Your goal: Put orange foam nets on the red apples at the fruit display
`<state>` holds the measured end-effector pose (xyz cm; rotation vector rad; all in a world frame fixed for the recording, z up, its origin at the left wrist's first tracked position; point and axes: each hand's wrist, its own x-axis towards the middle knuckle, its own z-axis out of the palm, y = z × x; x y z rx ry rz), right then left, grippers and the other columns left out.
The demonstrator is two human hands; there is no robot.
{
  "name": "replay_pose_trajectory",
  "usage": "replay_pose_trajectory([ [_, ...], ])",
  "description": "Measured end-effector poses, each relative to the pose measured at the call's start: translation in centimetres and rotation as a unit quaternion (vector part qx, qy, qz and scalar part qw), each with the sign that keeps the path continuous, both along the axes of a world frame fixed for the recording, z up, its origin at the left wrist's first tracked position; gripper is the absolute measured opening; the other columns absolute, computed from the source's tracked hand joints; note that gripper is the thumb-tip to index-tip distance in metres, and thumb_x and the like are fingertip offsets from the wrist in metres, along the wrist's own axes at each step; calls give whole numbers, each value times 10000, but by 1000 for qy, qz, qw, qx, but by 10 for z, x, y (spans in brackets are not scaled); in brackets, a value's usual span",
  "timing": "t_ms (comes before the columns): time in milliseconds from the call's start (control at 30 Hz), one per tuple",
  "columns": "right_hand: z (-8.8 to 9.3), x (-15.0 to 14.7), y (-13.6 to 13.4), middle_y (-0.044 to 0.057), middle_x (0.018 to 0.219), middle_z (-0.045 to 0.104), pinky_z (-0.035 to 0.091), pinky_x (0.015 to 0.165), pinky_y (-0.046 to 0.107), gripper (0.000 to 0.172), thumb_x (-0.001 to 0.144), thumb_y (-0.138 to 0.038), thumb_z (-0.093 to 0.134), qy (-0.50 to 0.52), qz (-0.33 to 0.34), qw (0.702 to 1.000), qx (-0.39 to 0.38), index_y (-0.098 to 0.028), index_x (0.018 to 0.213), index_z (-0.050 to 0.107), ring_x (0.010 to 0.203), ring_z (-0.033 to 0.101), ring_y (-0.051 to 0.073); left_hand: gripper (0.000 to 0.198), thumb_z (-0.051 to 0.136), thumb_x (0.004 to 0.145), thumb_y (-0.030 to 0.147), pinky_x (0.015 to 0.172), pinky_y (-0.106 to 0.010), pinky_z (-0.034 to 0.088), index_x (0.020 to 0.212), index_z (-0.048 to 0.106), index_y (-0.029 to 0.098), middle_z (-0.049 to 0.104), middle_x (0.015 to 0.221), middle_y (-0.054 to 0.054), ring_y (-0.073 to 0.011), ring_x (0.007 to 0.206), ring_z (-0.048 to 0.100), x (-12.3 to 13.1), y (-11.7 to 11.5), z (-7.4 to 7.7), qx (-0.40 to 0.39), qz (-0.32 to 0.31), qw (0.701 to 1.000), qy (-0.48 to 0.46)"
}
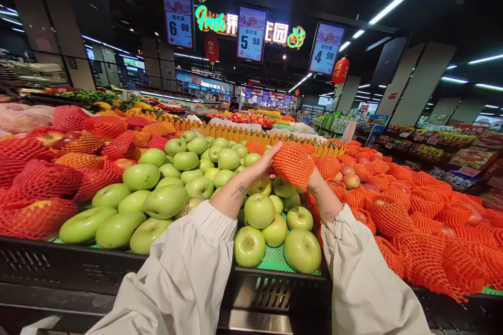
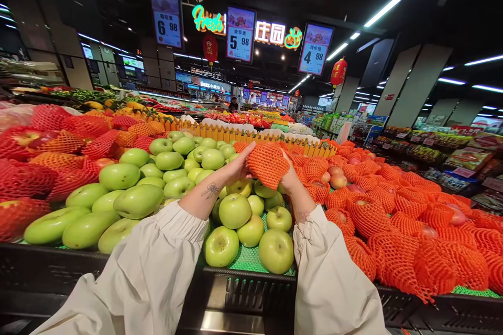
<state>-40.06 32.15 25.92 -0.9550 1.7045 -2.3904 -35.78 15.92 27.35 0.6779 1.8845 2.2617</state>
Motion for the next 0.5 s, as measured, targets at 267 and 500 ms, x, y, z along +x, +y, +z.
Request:
replay_pose_trajectory([
  [267, -3, -6, 7, 31, 1217, 747, 566, 1062, 457, 263, 785, -449, 800, -7, -103, 993, -60, -308, 1002, 753, 1177, 673, 283, 511, 901, 591, 531, 604, -204, 380, 732, 581, 158, 574, 759, 24, -79, 671, 480, -5, 0, 1, -12, 146, 985, 93],
  [500, -5, -2, 9, 31, 1235, 747, 623, 963, 407, 410, 792, -526, 761, -77, -66, 993, -68, -282, 1119, 726, 1162, 695, 267, 318, 818, 643, 228, 570, -166, 429, 724, 514, 180, 575, 695, 52, -62, 595, 531, 4, -4, 10, 193, 79, 978, 4],
])
